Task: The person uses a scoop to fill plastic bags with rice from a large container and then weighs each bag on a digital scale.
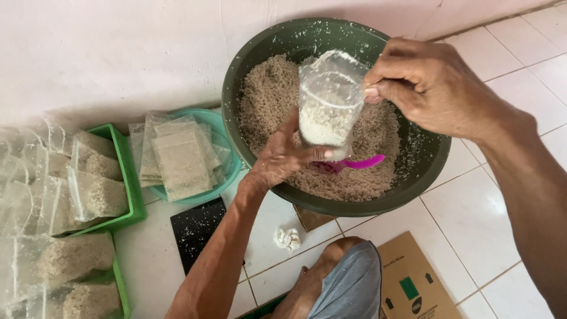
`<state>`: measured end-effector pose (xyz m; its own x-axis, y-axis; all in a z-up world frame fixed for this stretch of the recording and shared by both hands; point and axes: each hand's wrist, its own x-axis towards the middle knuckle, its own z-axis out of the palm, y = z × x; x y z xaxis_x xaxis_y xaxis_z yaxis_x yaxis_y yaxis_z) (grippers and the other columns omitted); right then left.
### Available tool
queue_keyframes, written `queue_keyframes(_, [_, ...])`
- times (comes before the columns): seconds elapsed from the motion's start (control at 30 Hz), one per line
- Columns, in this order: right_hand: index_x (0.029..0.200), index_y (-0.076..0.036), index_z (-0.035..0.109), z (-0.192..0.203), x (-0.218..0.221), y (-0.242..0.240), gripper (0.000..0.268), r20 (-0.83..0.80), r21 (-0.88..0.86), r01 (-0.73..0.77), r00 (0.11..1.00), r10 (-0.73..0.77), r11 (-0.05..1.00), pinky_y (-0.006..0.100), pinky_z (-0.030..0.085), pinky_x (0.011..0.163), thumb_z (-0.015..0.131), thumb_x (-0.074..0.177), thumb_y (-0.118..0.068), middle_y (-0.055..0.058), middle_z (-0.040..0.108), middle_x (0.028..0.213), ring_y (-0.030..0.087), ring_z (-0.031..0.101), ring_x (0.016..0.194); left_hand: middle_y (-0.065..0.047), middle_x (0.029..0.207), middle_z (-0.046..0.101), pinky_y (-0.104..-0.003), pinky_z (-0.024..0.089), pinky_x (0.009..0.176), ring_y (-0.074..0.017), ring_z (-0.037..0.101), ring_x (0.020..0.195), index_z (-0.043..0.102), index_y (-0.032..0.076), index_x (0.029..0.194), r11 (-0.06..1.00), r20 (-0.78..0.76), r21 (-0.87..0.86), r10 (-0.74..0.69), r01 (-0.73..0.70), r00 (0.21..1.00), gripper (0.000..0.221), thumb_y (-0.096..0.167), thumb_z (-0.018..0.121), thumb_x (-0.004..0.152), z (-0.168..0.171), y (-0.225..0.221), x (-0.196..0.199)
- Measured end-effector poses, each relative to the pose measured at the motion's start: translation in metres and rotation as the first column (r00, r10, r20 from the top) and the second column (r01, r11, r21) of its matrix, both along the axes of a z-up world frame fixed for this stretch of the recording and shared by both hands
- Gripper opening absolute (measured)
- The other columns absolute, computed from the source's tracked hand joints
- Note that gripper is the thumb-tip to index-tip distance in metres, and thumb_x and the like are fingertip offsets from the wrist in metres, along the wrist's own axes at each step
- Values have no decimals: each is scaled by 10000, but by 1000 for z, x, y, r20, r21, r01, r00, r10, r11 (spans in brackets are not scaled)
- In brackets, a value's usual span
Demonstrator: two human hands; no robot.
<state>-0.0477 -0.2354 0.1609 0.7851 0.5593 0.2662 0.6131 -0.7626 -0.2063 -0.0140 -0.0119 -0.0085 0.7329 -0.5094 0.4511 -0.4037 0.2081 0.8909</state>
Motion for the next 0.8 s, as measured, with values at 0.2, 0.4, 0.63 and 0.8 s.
queue_keyframes(0.2, [993, -39, 704, -24, 9, 3, 147, -81, -77, 16, 997, -22, 997, 236, 407, 421, 614, 914, 45, 88, 598, 874, 140, 487, 543, -89, 911, 744, -242, 539, 624, -127, 652, 687, 676, 26, 1086, 986, -242, 30, 168, -165, 956, 434, 187, 820, 709, 21, -3, -11])
queue_keyframes(0.4, [954, 69, 675, -7, 8, 0, 116, 127, -17, 20, 992, -18, 1000, 230, 344, 399, 618, 937, 169, 161, 615, 893, 168, 479, 541, -354, 1532, 230, -622, 492, 1039, -514, 437, 1331, 7, 145, 1515, 988, -125, -53, 139, -147, 982, 1248, 368, 861, 632, 1, -8, -2])
queue_keyframes(0.63, [866, 72, 630, 4, 2, 21, 144, 199, 43, 17, 980, -26, 999, 232, 338, 387, 708, 893, 190, 149, 599, 832, 168, 479, 527, -296, 1224, 493, -480, 693, 764, -411, 674, 989, 91, -5, 1461, 912, 113, 91, 390, -400, 914, 1188, 301, 895, 641, 12, -35, -25])
queue_keyframes(0.8, [863, 80, 654, 7, -4, 22, 141, 211, 77, 10, 977, -26, 997, 231, 334, 391, 732, 912, 187, 156, 633, 820, 163, 478, 509, -237, 896, 672, -388, 629, 438, -311, 722, 596, 273, -25, 1324, 886, 133, 118, 433, -448, 891, 711, 142, 735, 809, 14, -34, -27])
